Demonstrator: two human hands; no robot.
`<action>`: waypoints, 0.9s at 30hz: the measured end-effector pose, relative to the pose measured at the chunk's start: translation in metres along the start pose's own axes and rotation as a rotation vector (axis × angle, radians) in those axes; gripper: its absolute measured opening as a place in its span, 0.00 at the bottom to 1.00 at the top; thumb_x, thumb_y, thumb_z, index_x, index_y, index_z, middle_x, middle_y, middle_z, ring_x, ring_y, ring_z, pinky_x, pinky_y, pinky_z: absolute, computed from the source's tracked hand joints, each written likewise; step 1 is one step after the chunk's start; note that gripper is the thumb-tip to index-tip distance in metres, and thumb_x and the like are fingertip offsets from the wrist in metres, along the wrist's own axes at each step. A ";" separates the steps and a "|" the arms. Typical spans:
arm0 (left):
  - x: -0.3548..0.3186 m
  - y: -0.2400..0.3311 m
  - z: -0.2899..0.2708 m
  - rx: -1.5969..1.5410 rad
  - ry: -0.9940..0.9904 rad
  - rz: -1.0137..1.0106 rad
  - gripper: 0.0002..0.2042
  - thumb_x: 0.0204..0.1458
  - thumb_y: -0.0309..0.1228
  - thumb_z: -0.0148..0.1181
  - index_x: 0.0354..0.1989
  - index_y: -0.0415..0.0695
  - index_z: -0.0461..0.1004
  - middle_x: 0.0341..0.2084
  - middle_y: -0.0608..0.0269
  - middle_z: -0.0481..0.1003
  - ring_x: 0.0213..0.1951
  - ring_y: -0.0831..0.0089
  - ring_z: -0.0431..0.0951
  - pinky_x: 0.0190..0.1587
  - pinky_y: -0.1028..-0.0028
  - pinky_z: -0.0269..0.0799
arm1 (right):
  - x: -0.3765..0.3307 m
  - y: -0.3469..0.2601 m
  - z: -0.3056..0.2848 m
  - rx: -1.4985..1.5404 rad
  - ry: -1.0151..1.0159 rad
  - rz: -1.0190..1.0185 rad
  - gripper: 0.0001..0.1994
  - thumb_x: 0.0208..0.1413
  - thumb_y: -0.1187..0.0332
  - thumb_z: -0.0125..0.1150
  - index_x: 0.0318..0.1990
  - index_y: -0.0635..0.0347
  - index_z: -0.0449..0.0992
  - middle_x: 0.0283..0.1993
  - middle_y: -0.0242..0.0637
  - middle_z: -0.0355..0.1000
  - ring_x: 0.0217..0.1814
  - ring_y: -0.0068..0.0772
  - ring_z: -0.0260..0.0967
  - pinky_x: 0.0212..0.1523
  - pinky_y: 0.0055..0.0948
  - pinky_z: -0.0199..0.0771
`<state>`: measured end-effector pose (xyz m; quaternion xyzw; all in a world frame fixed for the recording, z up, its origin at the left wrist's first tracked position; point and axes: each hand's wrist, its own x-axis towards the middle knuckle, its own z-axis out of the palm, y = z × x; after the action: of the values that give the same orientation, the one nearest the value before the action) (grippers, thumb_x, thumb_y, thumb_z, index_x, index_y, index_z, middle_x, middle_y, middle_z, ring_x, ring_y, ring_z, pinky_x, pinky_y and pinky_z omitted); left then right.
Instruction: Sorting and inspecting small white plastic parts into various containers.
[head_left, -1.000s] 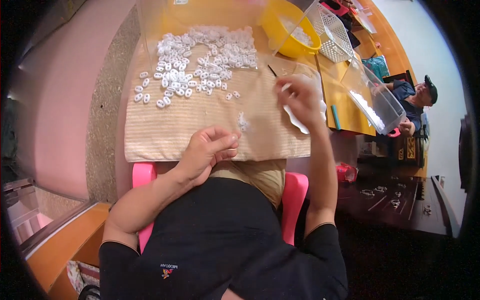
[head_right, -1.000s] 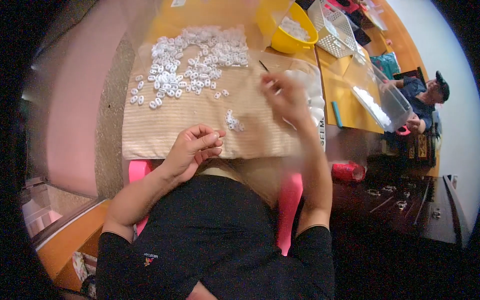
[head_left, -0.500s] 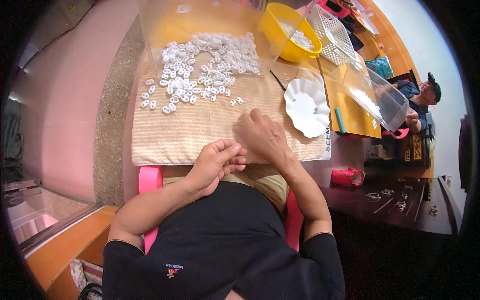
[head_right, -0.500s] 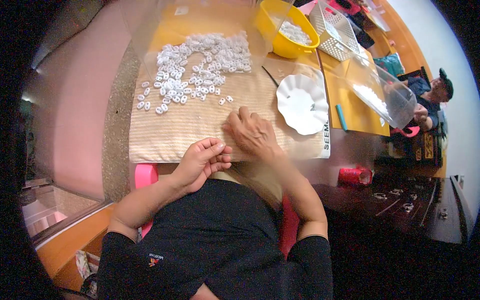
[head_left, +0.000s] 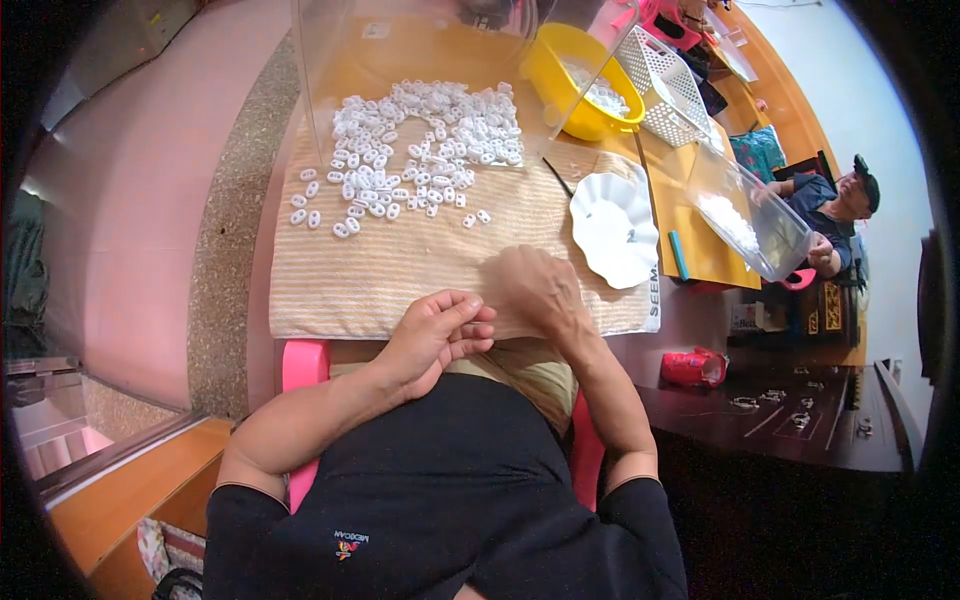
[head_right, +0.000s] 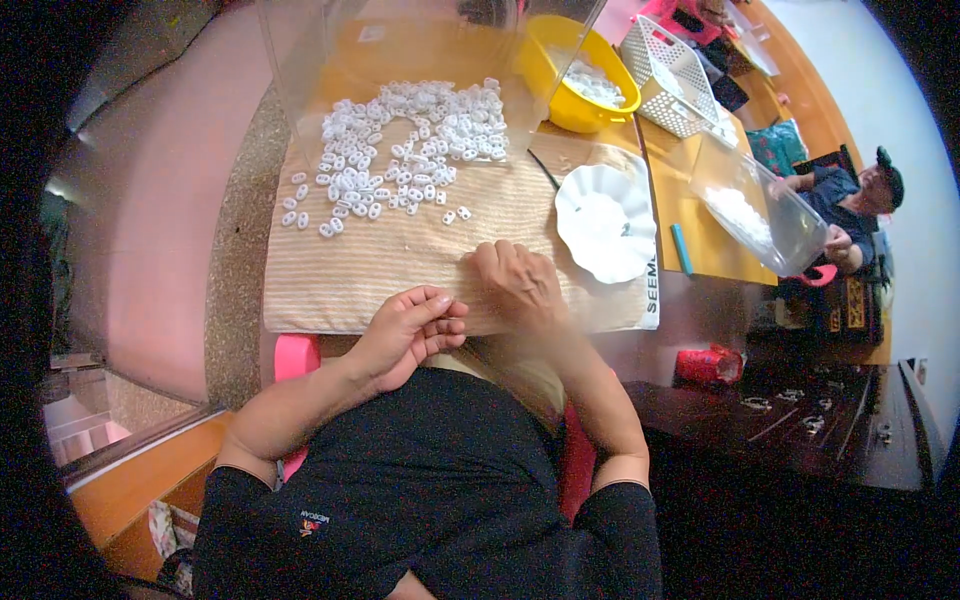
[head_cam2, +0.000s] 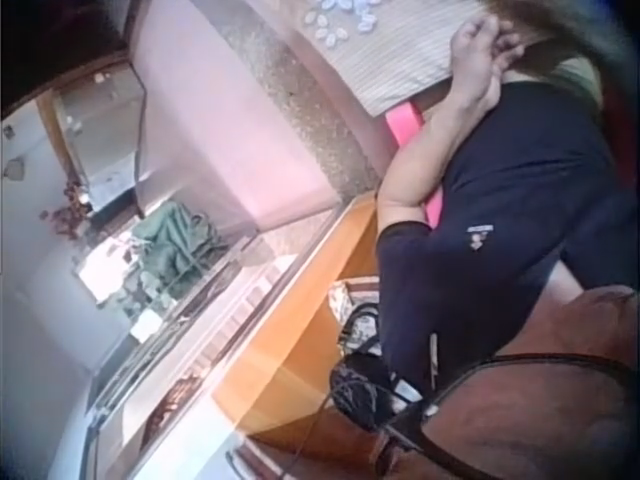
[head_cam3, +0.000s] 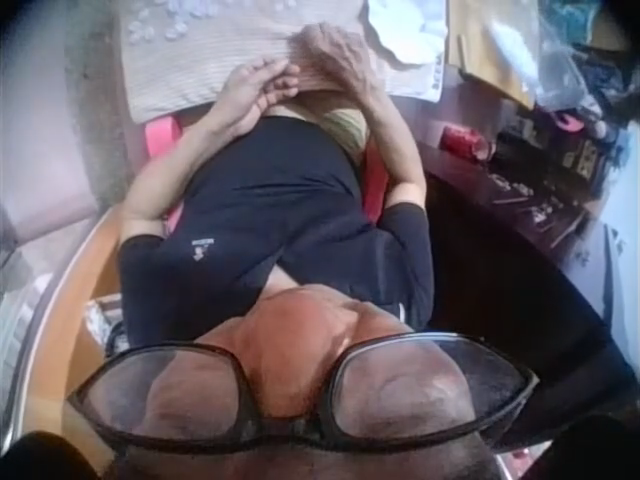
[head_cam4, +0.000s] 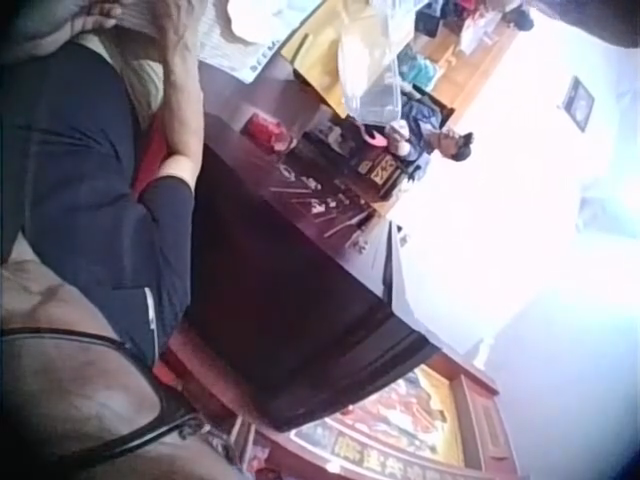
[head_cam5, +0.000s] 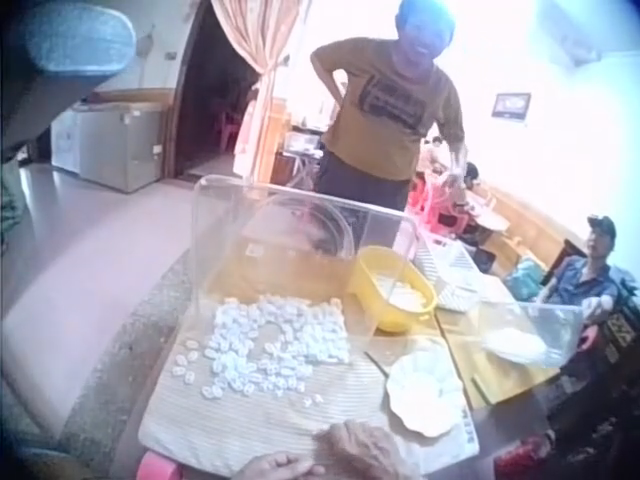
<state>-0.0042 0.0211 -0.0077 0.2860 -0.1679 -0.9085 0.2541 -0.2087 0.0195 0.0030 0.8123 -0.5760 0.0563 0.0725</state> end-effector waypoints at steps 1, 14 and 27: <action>0.000 0.000 0.000 0.000 0.001 0.001 0.06 0.61 0.30 0.52 0.41 0.42 0.69 0.37 0.58 0.75 0.37 0.72 0.77 0.42 0.71 0.79 | 0.001 0.002 0.000 0.001 0.001 -0.001 0.09 0.55 0.63 0.56 0.28 0.56 0.67 0.24 0.36 0.66 0.31 0.37 0.75 0.24 0.35 0.73; -0.001 0.003 0.007 -0.135 0.021 0.005 0.15 0.63 0.40 0.48 0.43 0.39 0.70 0.38 0.58 0.75 0.40 0.70 0.77 0.49 0.68 0.75 | 0.010 0.002 -0.022 0.289 -0.121 0.213 0.07 0.52 0.67 0.57 0.35 0.59 0.75 0.28 0.45 0.75 0.34 0.47 0.75 0.32 0.42 0.73; 0.004 0.004 -0.002 -0.354 0.033 0.091 0.12 0.62 0.35 0.48 0.42 0.37 0.71 0.36 0.57 0.76 0.42 0.67 0.77 0.49 0.66 0.76 | 0.042 -0.016 -0.030 0.535 0.038 0.183 0.13 0.49 0.65 0.61 0.43 0.56 0.77 0.43 0.38 0.72 0.47 0.42 0.70 0.43 0.39 0.73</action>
<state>-0.0043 0.0149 -0.0093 0.2437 -0.0139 -0.9067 0.3441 -0.1797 -0.0086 0.0390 0.7461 -0.6101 0.2278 -0.1390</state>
